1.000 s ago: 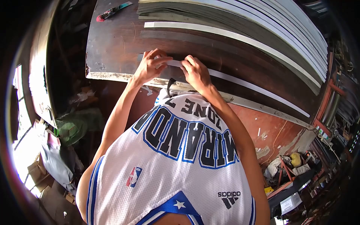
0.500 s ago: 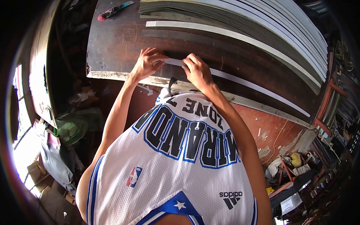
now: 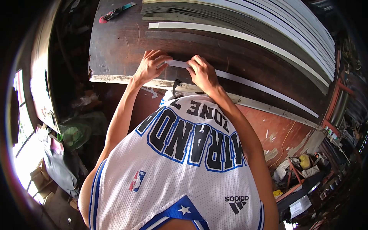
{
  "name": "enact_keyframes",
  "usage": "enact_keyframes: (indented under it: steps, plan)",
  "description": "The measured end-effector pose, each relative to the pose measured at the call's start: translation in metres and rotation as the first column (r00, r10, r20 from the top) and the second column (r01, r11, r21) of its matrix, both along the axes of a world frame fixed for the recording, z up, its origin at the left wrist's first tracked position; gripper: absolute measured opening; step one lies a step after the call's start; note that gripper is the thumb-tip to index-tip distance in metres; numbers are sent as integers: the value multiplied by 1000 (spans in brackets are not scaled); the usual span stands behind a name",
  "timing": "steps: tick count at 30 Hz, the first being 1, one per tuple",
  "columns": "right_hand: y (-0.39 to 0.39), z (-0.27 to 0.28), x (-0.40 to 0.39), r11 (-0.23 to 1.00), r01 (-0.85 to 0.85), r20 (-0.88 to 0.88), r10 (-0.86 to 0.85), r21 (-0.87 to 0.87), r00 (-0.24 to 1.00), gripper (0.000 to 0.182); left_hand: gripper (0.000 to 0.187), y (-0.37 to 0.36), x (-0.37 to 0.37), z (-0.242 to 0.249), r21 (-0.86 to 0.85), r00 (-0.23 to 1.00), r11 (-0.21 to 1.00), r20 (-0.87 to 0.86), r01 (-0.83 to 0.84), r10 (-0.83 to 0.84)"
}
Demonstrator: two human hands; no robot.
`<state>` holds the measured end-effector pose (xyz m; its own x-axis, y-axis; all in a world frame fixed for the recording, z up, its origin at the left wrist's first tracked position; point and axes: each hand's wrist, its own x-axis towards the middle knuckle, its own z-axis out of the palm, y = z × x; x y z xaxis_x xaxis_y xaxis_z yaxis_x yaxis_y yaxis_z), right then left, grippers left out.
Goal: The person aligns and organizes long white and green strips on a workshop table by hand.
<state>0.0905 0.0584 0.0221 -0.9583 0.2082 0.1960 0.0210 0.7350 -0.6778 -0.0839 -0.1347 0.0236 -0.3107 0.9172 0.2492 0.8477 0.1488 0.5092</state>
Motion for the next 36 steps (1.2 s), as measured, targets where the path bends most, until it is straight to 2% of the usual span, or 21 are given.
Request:
enact_keyframes:
  steps: [3, 10, 12, 16, 19, 21, 24, 36]
  plan:
    - [0, 1, 1, 1000, 5, -1, -5, -2, 1000, 19, 32, 2, 5, 7, -35, 994, 997, 82, -67, 70]
    - [-1, 3, 1, 1000, 17, 0, -17, -22, 1000, 17, 25, 10, 8, 14, -98, 990, 990, 96, -97, 106]
    - [-1, 2, 1, 999, 29, 8, -29, -33, 1000, 16, 21, 13, 12, 11, -63, 904, 983, 386, -170, 182]
    - [-1, -1, 1, 1000, 23, -5, -23, -19, 1000, 19, 20, 15, 15, 12, -68, 886, 970, 396, -233, 241]
    - [-2, 1, 0, 1000, 14, -2, -14, 7, 1000, 26, 21, 14, 15, 7, -78, 832, 950, 465, -302, 302]
    - [-2, 4, 0, 999, -23, 49, 21, 45, 999, 33, 22, 14, 16, 6, -121, 807, 934, 473, -337, 353]
    - [-2, 7, -2, 999, -31, 107, 30, 10, 994, 34, 23, 13, 15, 1, -106, 783, 926, 505, -362, 364]
    - [3, 14, -8, 997, -15, 123, 23, -69, 992, 25, 19, 13, 26, -7, -73, 731, 880, 527, -469, 433]
